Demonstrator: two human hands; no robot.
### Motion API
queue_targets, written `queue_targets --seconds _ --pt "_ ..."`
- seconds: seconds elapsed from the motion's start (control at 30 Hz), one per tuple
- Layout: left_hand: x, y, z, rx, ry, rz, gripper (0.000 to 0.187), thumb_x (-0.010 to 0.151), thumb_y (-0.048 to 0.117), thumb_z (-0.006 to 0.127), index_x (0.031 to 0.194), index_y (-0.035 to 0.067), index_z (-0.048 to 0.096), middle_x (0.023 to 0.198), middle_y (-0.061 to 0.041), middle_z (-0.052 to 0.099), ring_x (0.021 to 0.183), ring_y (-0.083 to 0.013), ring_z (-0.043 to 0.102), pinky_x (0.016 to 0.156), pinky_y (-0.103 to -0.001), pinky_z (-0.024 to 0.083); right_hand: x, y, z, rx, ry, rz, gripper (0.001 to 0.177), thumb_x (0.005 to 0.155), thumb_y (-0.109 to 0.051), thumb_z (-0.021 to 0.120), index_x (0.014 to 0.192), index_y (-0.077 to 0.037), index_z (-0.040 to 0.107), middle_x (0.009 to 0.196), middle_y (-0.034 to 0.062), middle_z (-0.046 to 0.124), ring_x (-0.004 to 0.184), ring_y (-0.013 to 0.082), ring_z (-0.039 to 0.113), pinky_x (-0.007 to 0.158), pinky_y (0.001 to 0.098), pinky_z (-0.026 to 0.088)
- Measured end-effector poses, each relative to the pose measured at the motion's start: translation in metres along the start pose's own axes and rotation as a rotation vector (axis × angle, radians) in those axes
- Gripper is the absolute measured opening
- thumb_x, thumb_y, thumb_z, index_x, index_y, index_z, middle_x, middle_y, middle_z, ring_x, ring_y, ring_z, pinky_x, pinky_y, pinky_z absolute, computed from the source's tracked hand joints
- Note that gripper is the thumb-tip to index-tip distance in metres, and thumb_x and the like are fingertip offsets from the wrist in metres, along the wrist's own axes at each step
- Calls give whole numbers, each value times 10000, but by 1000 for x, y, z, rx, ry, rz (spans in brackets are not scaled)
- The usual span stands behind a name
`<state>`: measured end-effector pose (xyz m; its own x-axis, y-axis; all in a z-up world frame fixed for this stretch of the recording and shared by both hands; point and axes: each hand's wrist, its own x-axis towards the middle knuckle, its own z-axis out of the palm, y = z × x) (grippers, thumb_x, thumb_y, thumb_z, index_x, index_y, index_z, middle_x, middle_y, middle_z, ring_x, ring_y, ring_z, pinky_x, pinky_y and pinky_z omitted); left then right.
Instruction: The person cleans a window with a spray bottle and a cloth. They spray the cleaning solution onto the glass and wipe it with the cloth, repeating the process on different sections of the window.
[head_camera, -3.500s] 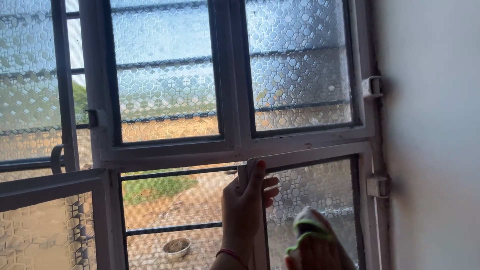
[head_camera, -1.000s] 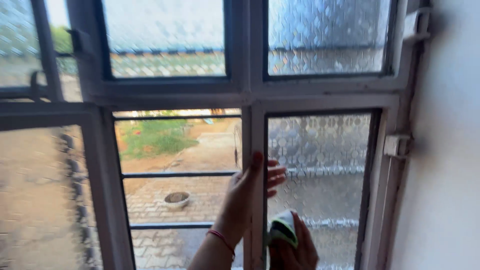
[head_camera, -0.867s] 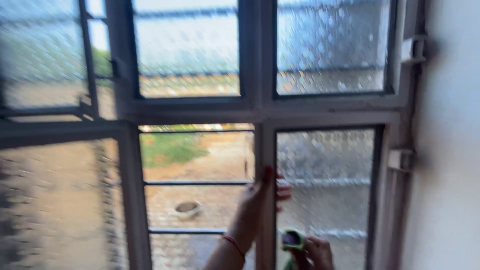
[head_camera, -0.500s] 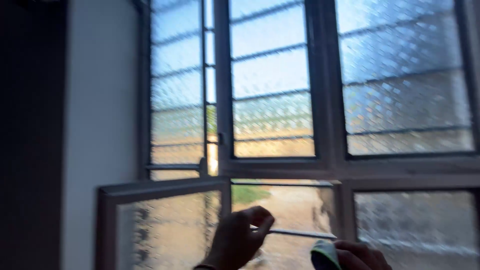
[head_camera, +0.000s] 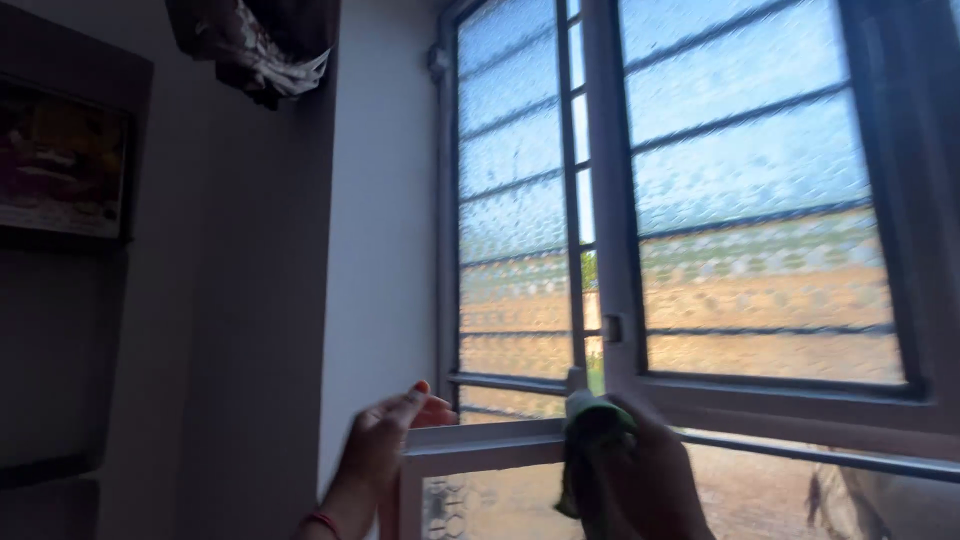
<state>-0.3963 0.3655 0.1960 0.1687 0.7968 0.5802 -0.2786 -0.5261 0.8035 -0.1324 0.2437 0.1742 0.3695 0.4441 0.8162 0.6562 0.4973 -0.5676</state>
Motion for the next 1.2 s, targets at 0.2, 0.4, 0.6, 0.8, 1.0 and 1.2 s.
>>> queue_targets --seconds 0.2,0.4,0.6,0.8,1.0,1.2 --pt "-6 1 -4 -225 -88 -302 559 1026 448 425 1030 -28 717 977 -154 785 869 -232 753 830 -365 596 -30 -33 85 -419 57 -189 313 856 -435 735 1027 -172 742 945 36 751 919 242 743 749 378 572" --pt "11 -50 -31 -605 -238 -243 362 1013 404 518 1009 79 678 887 -42 649 819 -130 647 759 -318 546 -54 -72 162 -233 127 -667 311 835 -361 650 1035 -124 662 1039 84 687 966 284 662 810 488 491" --pt "-6 -39 -23 -313 -70 -89 393 1039 423 517 961 77 687 824 -13 629 751 -95 609 683 -300 528 -50 -52 139 -241 29 -795 282 885 -297 633 1065 -80 631 981 104 614 890 279 586 749 460 426" --pt "-39 -8 7 15 36 -73 546 1009 459 401 1001 46 758 794 -125 753 563 -157 628 563 -313 527 -25 9 78 -441 107 -798 295 971 -362 599 1055 -80 604 961 116 581 903 290 563 769 473 421" --pt "-54 -6 21 61 193 36 556 997 464 475 967 -13 759 762 -134 747 606 -202 680 586 -325 564 -19 39 24 -408 155 -730 326 999 -358 578 1139 -65 608 1024 159 585 969 351 540 845 512 424" --pt "-57 -11 19 91 284 27 547 963 499 564 970 -2 783 743 -123 709 599 -191 642 598 -344 538 -17 42 28 -422 178 -595 347 956 -334 603 1168 -60 620 1088 188 602 1038 402 539 869 542 426"
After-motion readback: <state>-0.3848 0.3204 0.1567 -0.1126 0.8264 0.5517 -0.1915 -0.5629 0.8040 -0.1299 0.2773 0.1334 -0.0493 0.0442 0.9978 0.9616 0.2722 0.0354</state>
